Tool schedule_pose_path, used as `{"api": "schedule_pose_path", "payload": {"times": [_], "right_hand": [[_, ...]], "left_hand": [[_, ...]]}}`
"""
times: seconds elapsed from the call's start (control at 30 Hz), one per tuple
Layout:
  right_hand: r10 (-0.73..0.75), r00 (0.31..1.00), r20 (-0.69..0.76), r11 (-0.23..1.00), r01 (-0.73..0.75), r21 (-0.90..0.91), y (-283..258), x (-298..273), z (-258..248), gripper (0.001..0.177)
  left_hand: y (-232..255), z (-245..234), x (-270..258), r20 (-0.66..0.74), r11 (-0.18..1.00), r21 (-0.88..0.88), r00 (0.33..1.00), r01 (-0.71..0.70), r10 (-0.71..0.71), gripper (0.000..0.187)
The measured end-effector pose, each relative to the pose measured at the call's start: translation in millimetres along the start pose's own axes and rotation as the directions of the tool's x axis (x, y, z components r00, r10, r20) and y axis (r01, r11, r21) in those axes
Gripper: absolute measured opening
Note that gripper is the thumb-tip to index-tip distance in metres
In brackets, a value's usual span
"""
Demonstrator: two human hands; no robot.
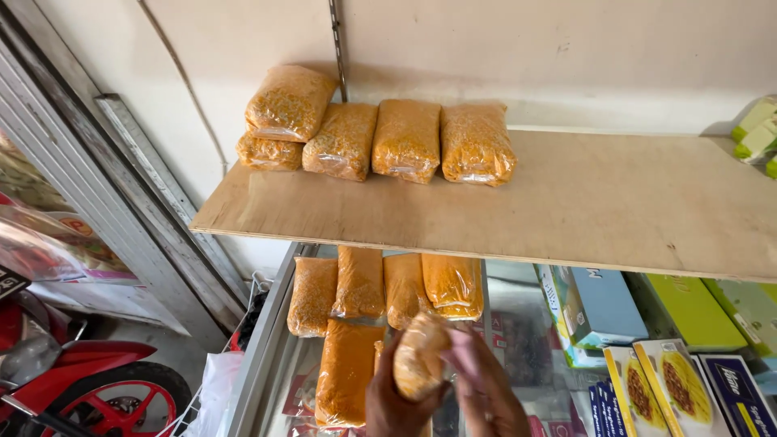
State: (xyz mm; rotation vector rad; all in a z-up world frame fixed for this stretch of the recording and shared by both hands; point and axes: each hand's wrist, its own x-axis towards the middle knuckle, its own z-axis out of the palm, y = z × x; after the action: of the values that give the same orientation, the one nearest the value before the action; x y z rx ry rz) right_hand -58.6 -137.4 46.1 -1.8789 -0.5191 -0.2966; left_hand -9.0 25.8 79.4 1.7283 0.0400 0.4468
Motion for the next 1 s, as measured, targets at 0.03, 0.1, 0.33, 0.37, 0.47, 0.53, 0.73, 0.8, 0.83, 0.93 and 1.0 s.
{"api": "schedule_pose_path", "payload": {"times": [0.03,0.1,0.33,0.37,0.47,0.53,0.73,0.8,0.83,0.93,1.0], "right_hand": [[-0.086,0.996,0.013,0.984,0.087,-0.156,-19.7,39.2,-14.7,0.043],[-0.170,0.985,0.030,0.934,0.170,-0.315,-40.4,79.4,-29.0,0.042],[0.251,0.950,-0.185,0.901,-0.159,0.403,3.4,85.8,-27.9,0.058],[0.176,0.982,-0.074,0.923,-0.138,0.359,1.0,81.2,-21.2,0.060],[-0.089,0.973,-0.214,0.994,0.072,-0.088,37.3,56.3,6.7,0.062],[-0.072,0.977,-0.200,0.997,0.073,-0.002,59.0,49.0,6.7,0.063],[-0.059,0.982,-0.177,0.980,0.091,0.176,46.9,42.9,15.4,0.064],[-0.110,0.973,-0.201,0.988,0.129,0.084,35.0,49.7,20.0,0.056],[-0.232,0.963,-0.137,0.958,0.202,-0.202,44.3,52.7,21.8,0.053],[-0.342,0.939,-0.028,0.828,0.288,-0.481,176.6,16.3,45.5,0.049],[-0.386,0.922,0.010,0.801,0.340,-0.493,264.4,-28.0,69.1,0.045]], "left_hand": [[4.7,2.1,-5.1,0.097,0.999,-0.023,0.995,-0.025,0.028,0.086],[5.5,11.2,-9.2,0.204,0.997,-0.053,0.977,-0.055,0.065,0.084],[-5.3,13.1,0.1,0.177,0.997,-0.073,0.984,-0.017,0.029,0.097],[1.2,13.3,2.9,0.207,0.995,-0.096,0.978,0.019,0.001,0.098],[-6.1,28.5,8.7,0.137,0.888,-0.459,0.985,-0.028,0.102,0.080],[-33.2,35.0,17.3,0.110,0.828,-0.543,0.989,0.141,-0.097,0.076],[-47.5,29.7,24.7,0.168,0.671,-0.683,0.956,0.289,-0.241,0.060],[-41.4,33.8,22.3,0.159,0.779,-0.595,0.979,0.197,-0.126,0.060],[-41.8,38.3,21.0,0.153,0.709,-0.675,0.978,0.206,-0.139,0.060],[-44.0,44.6,26.2,0.150,0.526,-0.811,0.960,0.256,-0.236,0.059],[-36.7,36.9,31.0,0.145,0.418,-0.865,0.937,0.276,-0.318,0.059]]}}
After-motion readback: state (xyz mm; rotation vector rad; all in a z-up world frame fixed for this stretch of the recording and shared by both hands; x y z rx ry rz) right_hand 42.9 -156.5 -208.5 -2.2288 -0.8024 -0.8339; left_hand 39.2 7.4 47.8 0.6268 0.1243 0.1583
